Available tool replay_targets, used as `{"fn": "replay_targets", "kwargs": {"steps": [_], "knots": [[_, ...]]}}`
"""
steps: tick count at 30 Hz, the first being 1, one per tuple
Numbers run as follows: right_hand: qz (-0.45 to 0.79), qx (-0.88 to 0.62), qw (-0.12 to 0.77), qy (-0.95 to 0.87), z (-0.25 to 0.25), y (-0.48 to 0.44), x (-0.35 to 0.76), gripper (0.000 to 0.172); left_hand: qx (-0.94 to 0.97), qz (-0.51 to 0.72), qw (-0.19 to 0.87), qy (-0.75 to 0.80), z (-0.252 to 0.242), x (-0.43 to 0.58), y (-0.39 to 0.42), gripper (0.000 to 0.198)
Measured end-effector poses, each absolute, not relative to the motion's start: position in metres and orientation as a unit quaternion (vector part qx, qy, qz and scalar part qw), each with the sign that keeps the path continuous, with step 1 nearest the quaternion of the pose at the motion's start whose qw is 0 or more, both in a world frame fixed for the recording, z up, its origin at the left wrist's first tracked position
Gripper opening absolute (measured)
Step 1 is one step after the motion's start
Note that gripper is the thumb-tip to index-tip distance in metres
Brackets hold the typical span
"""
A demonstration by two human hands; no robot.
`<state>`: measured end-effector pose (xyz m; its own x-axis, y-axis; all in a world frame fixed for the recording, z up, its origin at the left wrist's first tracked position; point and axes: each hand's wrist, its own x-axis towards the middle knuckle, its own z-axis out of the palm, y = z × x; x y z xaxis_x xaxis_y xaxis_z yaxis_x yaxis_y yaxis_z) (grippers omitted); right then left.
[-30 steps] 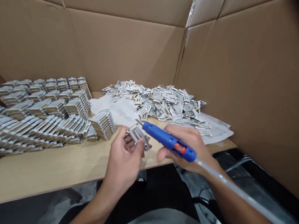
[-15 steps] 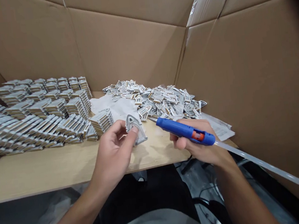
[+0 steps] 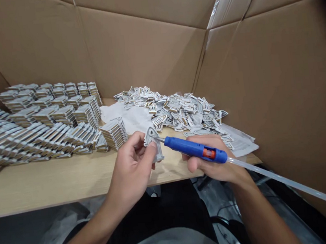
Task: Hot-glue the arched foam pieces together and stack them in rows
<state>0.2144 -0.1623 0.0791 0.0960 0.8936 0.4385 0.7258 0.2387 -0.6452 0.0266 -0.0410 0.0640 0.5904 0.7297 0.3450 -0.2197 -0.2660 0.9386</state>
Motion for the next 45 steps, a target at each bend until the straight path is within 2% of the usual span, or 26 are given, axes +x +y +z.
{"fn": "replay_targets", "kwargs": {"steps": [15,37,45], "knots": [[0.112,-0.61,0.433,-0.654,0.078,-0.162,0.208,0.062,0.702,0.445,0.517,0.206,0.063,0.024,-0.043,0.019],[0.121,-0.588,0.445,-0.664,0.074,-0.163,0.206,0.059,0.663,0.448,0.571,0.182,0.062,0.026,-0.045,0.025],[0.128,-0.632,0.397,-0.653,0.081,-0.17,0.193,0.047,0.712,0.451,0.482,0.239,0.055,0.025,-0.046,0.02]]}}
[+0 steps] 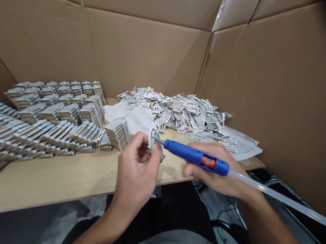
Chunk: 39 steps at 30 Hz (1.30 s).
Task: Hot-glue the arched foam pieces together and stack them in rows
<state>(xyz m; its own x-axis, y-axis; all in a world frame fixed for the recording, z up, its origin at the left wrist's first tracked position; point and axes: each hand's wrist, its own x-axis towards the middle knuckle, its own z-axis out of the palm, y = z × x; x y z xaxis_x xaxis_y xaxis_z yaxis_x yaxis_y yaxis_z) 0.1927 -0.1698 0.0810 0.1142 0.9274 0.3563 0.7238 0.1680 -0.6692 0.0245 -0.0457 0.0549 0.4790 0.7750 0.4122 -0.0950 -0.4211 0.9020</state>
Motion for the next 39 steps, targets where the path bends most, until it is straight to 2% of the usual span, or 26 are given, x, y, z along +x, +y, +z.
{"fn": "replay_targets", "kwargs": {"steps": [4,8,11,15,17,20,24,27,28,31,34,36,39], "knots": [[0.111,-0.649,0.372,-0.655,0.085,-0.173,0.185,0.042,0.745,0.457,0.425,0.235,0.05,0.026,-0.046,0.016],[0.047,-0.635,0.382,-0.67,0.081,-0.174,0.182,0.045,0.755,0.455,0.408,0.24,0.052,0.026,-0.045,0.015],[-0.046,-0.617,0.426,-0.66,0.079,-0.175,0.18,0.044,0.753,0.449,0.406,0.256,0.054,0.024,-0.043,0.018],[-0.092,-0.631,0.502,-0.584,0.078,-0.173,0.178,0.028,0.769,0.415,0.433,0.221,0.056,0.024,-0.041,0.019],[-0.074,-0.64,0.526,-0.554,0.077,-0.167,0.179,0.02,0.776,0.386,0.461,0.191,0.057,0.025,-0.042,0.018],[0.003,-0.638,0.544,-0.545,0.073,-0.158,0.185,0.029,0.789,0.339,0.487,0.157,0.06,0.024,-0.044,0.016],[0.087,-0.632,0.531,-0.558,0.073,-0.15,0.192,0.022,0.816,0.288,0.478,0.15,0.063,0.021,-0.044,0.021],[0.114,-0.632,0.547,-0.537,0.072,-0.146,0.192,0.025,0.82,0.29,0.463,0.169,0.06,0.021,-0.042,0.014],[0.128,-0.632,0.557,-0.524,0.071,-0.144,0.192,0.027,0.822,0.306,0.446,0.179,0.059,0.022,-0.042,0.013],[0.176,-0.626,0.587,-0.482,0.065,-0.138,0.19,0.034,0.842,0.359,0.349,0.203,0.054,0.024,-0.043,0.031],[0.196,-0.612,0.614,-0.458,0.06,-0.132,0.19,0.039,0.866,0.386,0.246,0.201,0.054,0.025,-0.042,0.022],[0.205,-0.606,0.62,-0.454,0.06,-0.13,0.19,0.04,0.873,0.391,0.216,0.194,0.057,0.023,-0.038,0.016],[0.222,-0.598,0.622,-0.454,0.062,-0.129,0.192,0.038,0.877,0.395,0.192,0.194,0.061,0.02,-0.027,0.019]]}}
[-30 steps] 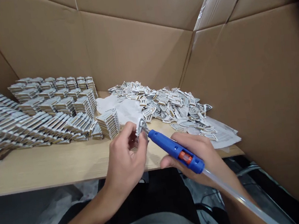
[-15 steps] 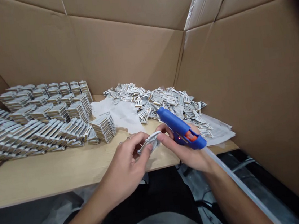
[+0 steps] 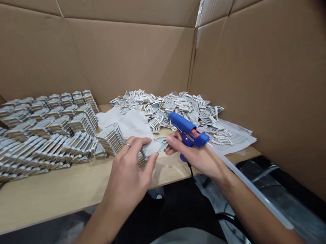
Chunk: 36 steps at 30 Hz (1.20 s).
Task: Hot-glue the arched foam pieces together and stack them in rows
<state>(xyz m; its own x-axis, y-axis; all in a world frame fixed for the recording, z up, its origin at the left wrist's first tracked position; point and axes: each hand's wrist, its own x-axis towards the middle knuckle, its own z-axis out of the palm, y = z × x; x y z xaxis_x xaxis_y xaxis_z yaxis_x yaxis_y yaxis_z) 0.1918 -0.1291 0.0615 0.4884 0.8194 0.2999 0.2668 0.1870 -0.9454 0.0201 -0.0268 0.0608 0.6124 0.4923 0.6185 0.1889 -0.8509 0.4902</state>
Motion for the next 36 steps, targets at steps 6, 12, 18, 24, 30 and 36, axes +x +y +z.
{"fn": "replay_targets", "kwargs": {"steps": [6,12,18,24,30,36], "knots": [[0.219,-0.611,0.63,-0.427,0.069,-0.132,0.197,0.038,0.89,0.346,0.146,0.257,0.06,0.014,0.004,0.025],[0.212,-0.621,0.621,-0.428,0.069,-0.134,0.201,0.036,0.909,0.265,0.126,0.297,0.047,0.016,0.011,0.022],[0.205,-0.621,0.613,-0.444,0.069,-0.135,0.202,0.037,0.913,0.262,0.118,0.288,0.035,0.021,0.015,0.02],[0.205,-0.621,0.615,-0.44,0.067,-0.136,0.203,0.036,0.919,0.249,0.109,0.286,0.031,0.022,0.018,0.019],[0.204,-0.626,0.615,-0.434,0.065,-0.135,0.205,0.036,0.919,0.214,0.108,0.314,0.035,0.022,0.016,0.02],[0.202,-0.63,0.612,-0.433,0.065,-0.135,0.205,0.036,0.92,0.175,0.11,0.333,0.038,0.022,0.013,0.029]]}}
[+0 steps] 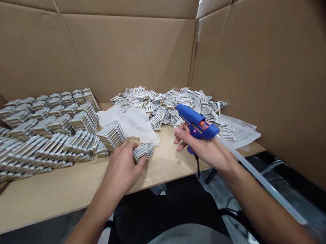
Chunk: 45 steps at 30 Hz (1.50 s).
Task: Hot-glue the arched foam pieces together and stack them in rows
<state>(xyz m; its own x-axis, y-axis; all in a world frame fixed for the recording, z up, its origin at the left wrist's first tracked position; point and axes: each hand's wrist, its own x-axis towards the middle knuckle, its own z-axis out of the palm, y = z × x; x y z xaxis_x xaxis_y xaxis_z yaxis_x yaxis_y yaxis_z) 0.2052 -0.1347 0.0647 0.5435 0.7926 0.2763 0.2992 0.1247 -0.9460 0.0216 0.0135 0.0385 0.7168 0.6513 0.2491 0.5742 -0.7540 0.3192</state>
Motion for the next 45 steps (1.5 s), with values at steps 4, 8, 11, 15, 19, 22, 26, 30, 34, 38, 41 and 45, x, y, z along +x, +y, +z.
{"fn": "replay_targets", "kwargs": {"steps": [4,8,11,15,19,22,26,30,34,38,41,45], "knots": [[0.199,-0.639,0.607,-0.429,0.065,-0.134,0.205,0.037,0.923,0.151,0.111,0.337,0.04,0.021,0.014,0.028],[0.196,-0.632,0.608,-0.438,0.065,-0.134,0.205,0.039,0.925,0.145,0.119,0.331,0.041,0.021,0.014,0.025],[0.192,-0.623,0.614,-0.446,0.064,-0.134,0.206,0.038,0.926,0.144,0.124,0.325,0.041,0.02,0.015,0.024],[0.191,-0.62,0.614,-0.45,0.063,-0.134,0.208,0.036,0.926,0.145,0.125,0.327,0.041,0.019,0.015,0.024],[0.196,-0.621,0.604,-0.459,0.061,-0.134,0.209,0.036,0.925,0.151,0.131,0.324,0.041,0.019,0.015,0.024],[0.193,-0.622,0.609,-0.453,0.062,-0.134,0.209,0.037,0.925,0.153,0.133,0.321,0.041,0.019,0.015,0.024],[0.192,-0.621,0.609,-0.455,0.063,-0.134,0.209,0.037,0.925,0.15,0.135,0.323,0.041,0.019,0.015,0.026],[0.19,-0.616,0.613,-0.456,0.062,-0.134,0.21,0.036,0.925,0.142,0.141,0.325,0.043,0.019,0.016,0.028],[0.182,-0.616,0.615,-0.457,0.061,-0.134,0.21,0.035,0.926,0.136,0.137,0.325,0.042,0.02,0.016,0.026],[0.17,-0.637,0.598,-0.455,0.06,-0.135,0.217,0.036,0.925,0.131,0.15,0.325,0.041,0.018,0.016,0.025],[0.108,-0.69,0.55,-0.458,0.054,-0.134,0.233,0.034,0.923,0.127,0.145,0.333,0.04,0.017,0.016,0.022],[0.006,-0.778,0.388,-0.493,0.041,-0.129,0.255,0.017,0.923,0.127,0.138,0.337,0.038,0.016,0.017,0.02]]}}
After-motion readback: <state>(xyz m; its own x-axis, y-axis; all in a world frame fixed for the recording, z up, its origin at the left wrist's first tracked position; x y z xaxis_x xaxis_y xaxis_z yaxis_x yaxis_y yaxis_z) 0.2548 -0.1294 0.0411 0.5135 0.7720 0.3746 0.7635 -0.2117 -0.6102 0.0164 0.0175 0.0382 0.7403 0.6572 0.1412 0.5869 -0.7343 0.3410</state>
